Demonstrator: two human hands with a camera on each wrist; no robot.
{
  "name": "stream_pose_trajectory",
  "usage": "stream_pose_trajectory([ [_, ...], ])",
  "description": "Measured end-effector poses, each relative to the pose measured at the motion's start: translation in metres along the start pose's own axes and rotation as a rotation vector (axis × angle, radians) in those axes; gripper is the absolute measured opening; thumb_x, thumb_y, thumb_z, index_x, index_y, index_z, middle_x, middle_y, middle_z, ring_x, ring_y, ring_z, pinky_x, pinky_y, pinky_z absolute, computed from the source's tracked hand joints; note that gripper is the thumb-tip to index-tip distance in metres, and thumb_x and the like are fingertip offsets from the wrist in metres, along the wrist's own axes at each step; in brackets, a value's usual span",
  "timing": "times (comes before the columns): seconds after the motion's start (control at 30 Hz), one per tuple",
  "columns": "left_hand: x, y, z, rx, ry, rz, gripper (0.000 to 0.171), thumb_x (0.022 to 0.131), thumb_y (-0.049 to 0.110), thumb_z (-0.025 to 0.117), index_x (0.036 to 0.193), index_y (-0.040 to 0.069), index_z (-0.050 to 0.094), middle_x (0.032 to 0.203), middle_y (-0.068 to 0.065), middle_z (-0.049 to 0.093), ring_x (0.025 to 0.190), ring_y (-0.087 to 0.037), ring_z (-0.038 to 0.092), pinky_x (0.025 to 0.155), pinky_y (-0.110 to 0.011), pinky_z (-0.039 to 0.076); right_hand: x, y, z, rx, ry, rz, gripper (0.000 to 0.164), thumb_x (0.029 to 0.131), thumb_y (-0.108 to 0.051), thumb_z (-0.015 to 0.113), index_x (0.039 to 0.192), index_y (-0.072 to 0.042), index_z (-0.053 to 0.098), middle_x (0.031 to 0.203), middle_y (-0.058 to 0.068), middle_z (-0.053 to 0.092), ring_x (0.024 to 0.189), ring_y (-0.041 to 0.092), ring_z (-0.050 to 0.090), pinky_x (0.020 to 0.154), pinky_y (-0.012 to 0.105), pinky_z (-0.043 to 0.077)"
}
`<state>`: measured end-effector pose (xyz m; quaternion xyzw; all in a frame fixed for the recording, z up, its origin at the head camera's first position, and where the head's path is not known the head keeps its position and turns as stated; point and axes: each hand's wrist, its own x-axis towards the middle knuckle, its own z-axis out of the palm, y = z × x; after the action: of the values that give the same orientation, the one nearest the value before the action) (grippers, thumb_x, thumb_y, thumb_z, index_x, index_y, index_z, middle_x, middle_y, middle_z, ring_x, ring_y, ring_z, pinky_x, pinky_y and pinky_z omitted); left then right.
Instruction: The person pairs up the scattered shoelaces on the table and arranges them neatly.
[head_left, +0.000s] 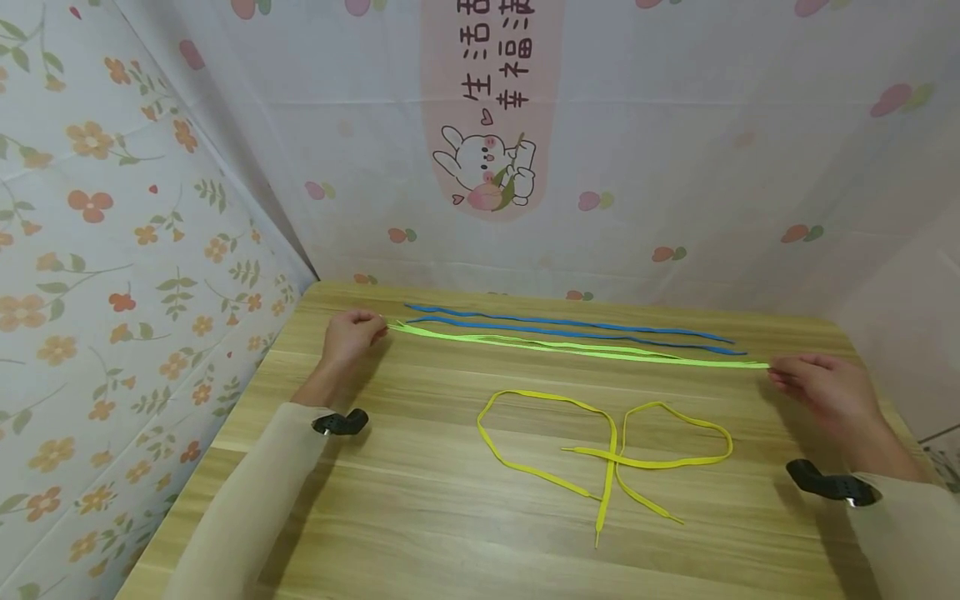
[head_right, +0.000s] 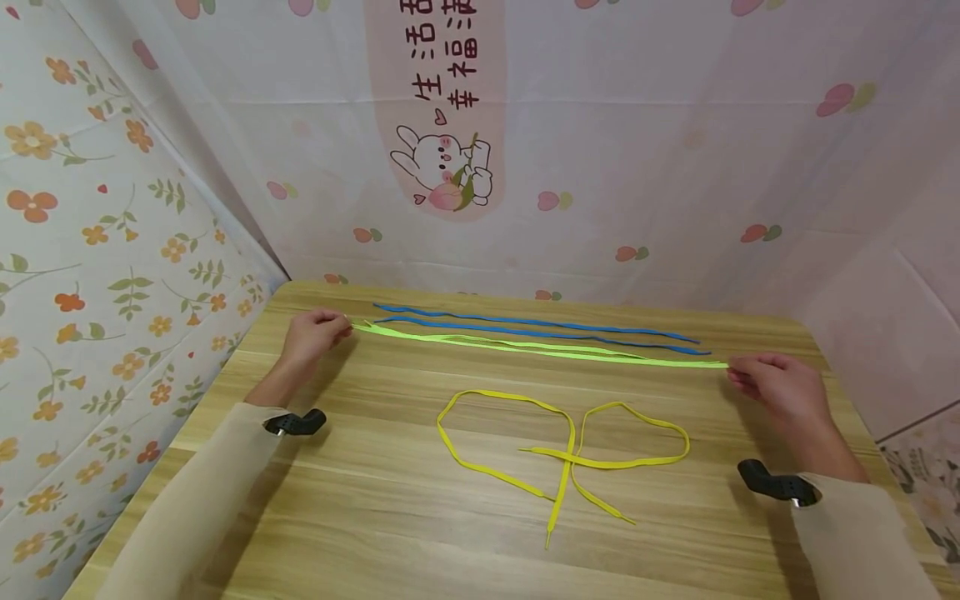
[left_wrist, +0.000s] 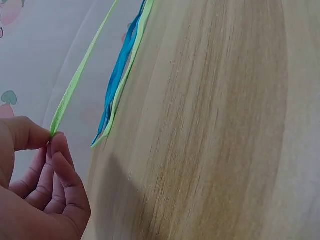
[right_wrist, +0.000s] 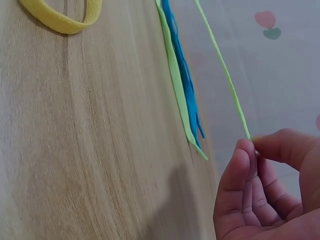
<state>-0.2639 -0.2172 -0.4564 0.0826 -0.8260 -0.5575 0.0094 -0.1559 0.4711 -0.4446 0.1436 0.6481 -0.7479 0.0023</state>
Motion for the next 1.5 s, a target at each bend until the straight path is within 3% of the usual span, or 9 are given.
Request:
stream_pose_trajectory([
  [0.4, 0.003, 0.001, 0.005, -0.080, -0.021, -0.018, 0.029, 0.106, 0.011, 0.070, 0.126, -0.011, 0.072, 0.109, -0.010, 0.076, 0.086, -0.007, 0.073, 0.080, -0.019, 0.059, 0.007, 0.005, 0.000, -0.103, 0.029, 0.018, 0.033, 0.107, 0.000, 0.070, 0.083, -0.018, 0.084, 0.082, -0.003, 0.079, 0.073, 0.007, 0.077, 0.068, 0.022, 0.062],
  [0.73, 0.004, 0.000, 0.007, -0.023, -0.041, -0.032, 0.025, 0.107, 0.012, 0.071, 0.121, -0.009, 0.073, 0.114, -0.013, 0.075, 0.087, -0.006, 0.072, 0.081, -0.018, 0.057, 0.012, 0.010, -0.006, -0.161, 0.036, 0.033, 0.033, 0.107, -0.002, 0.070, 0.084, -0.021, 0.084, 0.084, -0.006, 0.079, 0.075, 0.007, 0.077, 0.069, 0.022, 0.062],
  [1.07, 0.006, 0.001, 0.009, 0.042, -0.045, -0.033, 0.024, 0.106, 0.015, 0.072, 0.116, -0.006, 0.074, 0.100, -0.009, 0.078, 0.086, -0.012, 0.069, 0.078, -0.020, 0.054, 0.015, 0.013, -0.005, -0.177, 0.047, 0.054, 0.033, 0.107, -0.003, 0.070, 0.082, -0.021, 0.083, 0.081, -0.005, 0.079, 0.074, 0.006, 0.076, 0.069, 0.022, 0.062],
  [1.5, 0.006, 0.004, 0.007, 0.091, -0.059, -0.059, 0.028, 0.105, 0.018, 0.073, 0.120, -0.006, 0.075, 0.106, -0.011, 0.079, 0.090, -0.014, 0.072, 0.087, -0.027, 0.057, 0.018, 0.013, 0.000, -0.384, 0.053, 0.031, 0.035, 0.108, -0.009, 0.069, 0.081, -0.029, 0.080, 0.078, -0.013, 0.077, 0.073, 0.000, 0.074, 0.068, 0.018, 0.060],
])
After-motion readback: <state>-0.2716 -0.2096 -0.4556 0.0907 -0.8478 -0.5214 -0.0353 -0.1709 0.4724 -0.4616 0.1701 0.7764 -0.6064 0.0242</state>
